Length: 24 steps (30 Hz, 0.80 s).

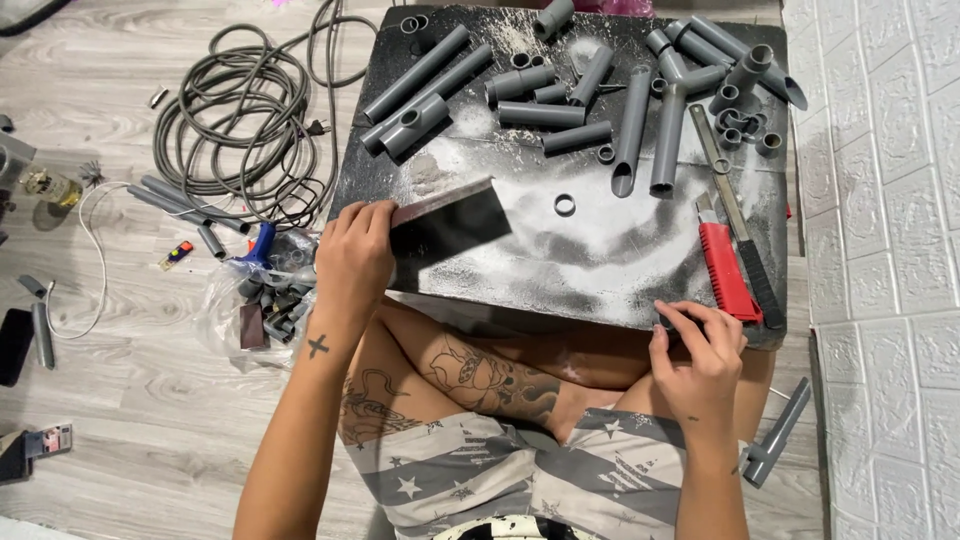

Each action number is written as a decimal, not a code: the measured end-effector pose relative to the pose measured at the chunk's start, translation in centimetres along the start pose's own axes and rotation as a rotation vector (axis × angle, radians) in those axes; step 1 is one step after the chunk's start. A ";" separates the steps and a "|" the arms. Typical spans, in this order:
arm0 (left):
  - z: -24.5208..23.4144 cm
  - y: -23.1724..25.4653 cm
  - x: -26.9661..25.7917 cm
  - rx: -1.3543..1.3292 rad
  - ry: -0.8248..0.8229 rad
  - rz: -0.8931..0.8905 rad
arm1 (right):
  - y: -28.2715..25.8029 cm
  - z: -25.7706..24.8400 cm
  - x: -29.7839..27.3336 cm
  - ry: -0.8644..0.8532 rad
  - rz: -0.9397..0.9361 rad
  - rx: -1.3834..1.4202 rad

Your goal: Sanding the edges of a small PVC ring on sandpaper and cleaning the inner circumference with a metal rod.

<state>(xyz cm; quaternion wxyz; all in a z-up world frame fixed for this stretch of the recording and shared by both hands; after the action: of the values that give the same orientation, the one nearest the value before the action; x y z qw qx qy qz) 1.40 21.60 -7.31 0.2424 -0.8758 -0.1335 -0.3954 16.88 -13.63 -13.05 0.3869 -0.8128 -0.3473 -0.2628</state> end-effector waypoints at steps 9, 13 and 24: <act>-2.4 4.0 -2.5 -0.194 0.037 -0.026 | 0.8 0.3 -0.5 -0.028 -0.010 -0.018; -3.7 7.2 -5.0 -0.294 -0.067 0.004 | 0.6 0.3 -0.4 -0.002 0.029 0.002; -3.0 6.7 -5.0 -0.245 -0.203 0.010 | 0.7 0.5 -0.8 0.000 -0.006 -0.019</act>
<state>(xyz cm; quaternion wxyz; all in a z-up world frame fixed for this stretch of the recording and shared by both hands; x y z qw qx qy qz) -0.94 14.15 -11.54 0.1210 -0.9349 -0.1040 -0.3169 17.04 -13.83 -14.17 0.3785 -0.8154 -0.3471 -0.2673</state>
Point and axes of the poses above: each hand's wrist, its own x-axis towards the middle knuckle, its own z-axis out of the palm, y = z × x, the point moved 5 cm from there along x, towards the middle knuckle, and after that the axes turned 8 degrees about y, right-handed, at the moved point
